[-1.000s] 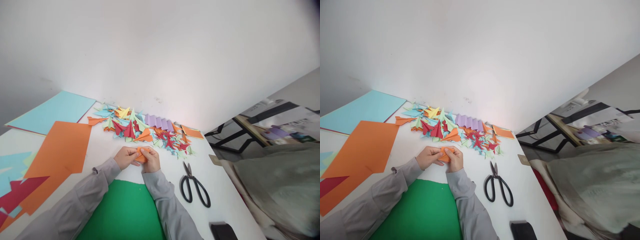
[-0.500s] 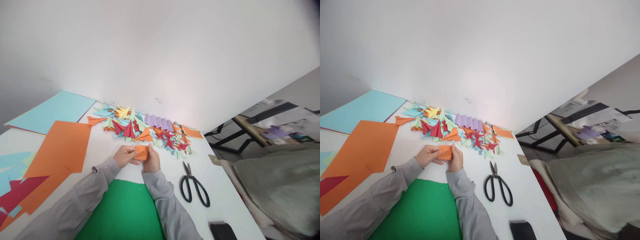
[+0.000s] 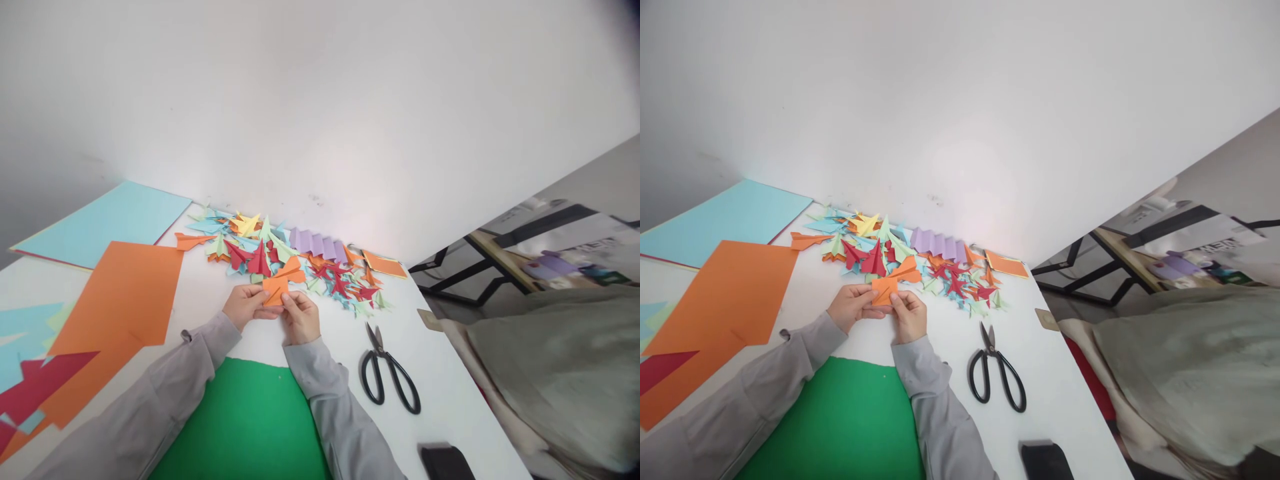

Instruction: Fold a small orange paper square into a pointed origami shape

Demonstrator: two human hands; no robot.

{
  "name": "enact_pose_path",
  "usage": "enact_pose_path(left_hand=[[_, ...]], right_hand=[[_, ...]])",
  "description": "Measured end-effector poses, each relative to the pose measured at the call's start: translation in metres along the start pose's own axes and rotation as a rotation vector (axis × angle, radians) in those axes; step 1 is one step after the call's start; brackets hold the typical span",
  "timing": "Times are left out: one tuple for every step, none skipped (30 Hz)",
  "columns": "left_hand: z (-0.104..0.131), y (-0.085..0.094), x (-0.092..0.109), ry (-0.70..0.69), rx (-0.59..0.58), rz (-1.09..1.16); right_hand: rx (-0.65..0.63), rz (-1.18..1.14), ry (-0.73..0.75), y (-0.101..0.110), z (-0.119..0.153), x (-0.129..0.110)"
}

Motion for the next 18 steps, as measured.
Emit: enact_pose_path(left_hand=[[0.0005, -0.0002, 0.0006, -0.003, 0.001, -0.010], [0.0010, -0.0005, 0.0013, -0.006, 0.001, -0.019], [0.0016, -0.0010, 0.0020, -0.009, -0.002, -0.029], [0.0021, -0.0015, 0.0027, -0.013, -0.005, -0.039], [0.0026, -0.0019, 0.0032, -0.016, -0.008, -0.052], [0.0029, -0.0020, 0.0035, -0.016, -0.007, -0.069], [0.0031, -0.0021, 0.0036, -0.018, -0.008, -0.088], [0.0033, -0.0022, 0.0036, -0.020, -0.010, -0.106], [0.0033, -0.0022, 0.0034, -0.022, -0.013, -0.123], [0.0032, -0.0023, 0.0031, -0.024, -0.017, -0.138], [0.0030, -0.0025, 0.0027, -0.029, -0.025, -0.149], [0.0029, -0.0028, 0.0024, -0.034, -0.034, -0.157], [0.0027, -0.0030, 0.0019, -0.038, -0.043, -0.165], [0.0026, -0.0032, 0.0015, -0.040, -0.051, -0.172], [0.0026, -0.0033, 0.0012, -0.042, -0.058, -0.178], [0.0025, -0.0033, 0.0009, -0.042, -0.062, -0.181], [0.0025, -0.0031, 0.0008, -0.041, -0.061, -0.180], [0.0023, -0.0025, 0.0006, -0.037, -0.056, -0.174]], right_hand=[[0.006, 0.013, 0.002, 0.0009, -0.0002, 0.0006], [0.013, 0.027, 0.006, 0.0019, -0.0005, 0.0010], [0.020, 0.042, 0.012, 0.0028, -0.0008, 0.0011], [0.026, 0.059, 0.021, 0.0037, -0.0011, 0.0010], [0.034, 0.074, 0.030, 0.0047, -0.0014, 0.0008], [0.043, 0.089, 0.039, 0.0057, -0.0016, 0.0006], [0.051, 0.104, 0.048, 0.0066, -0.0018, 0.0004], [0.056, 0.120, 0.057, 0.0072, -0.0019, 0.0001], [0.059, 0.136, 0.065, 0.0076, -0.0020, -0.0002], [0.058, 0.152, 0.074, 0.0076, -0.0020, -0.0007], [0.053, 0.165, 0.083, 0.0073, -0.0019, -0.0013], [0.046, 0.173, 0.090, 0.0067, -0.0018, -0.0017], [0.039, 0.179, 0.094, 0.0062, -0.0017, -0.0020], [0.035, 0.183, 0.099, 0.0059, -0.0016, -0.0024], [0.036, 0.187, 0.106, 0.0058, -0.0014, -0.0030], [0.037, 0.192, 0.114, 0.0059, -0.0012, -0.0036], [0.039, 0.199, 0.120, 0.0059, -0.0010, -0.0040], [0.041, 0.206, 0.123, 0.0060, -0.0009, -0.0043]])
Point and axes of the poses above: each hand's wrist, its own z-axis away from the middle knuckle, its own y-axis out of the back of the hand, x = y × z, the point moved 7 cm from there along -z, towards the middle knuckle, and after that the axes turned 3 degrees about -y, right-handed, at the moved point
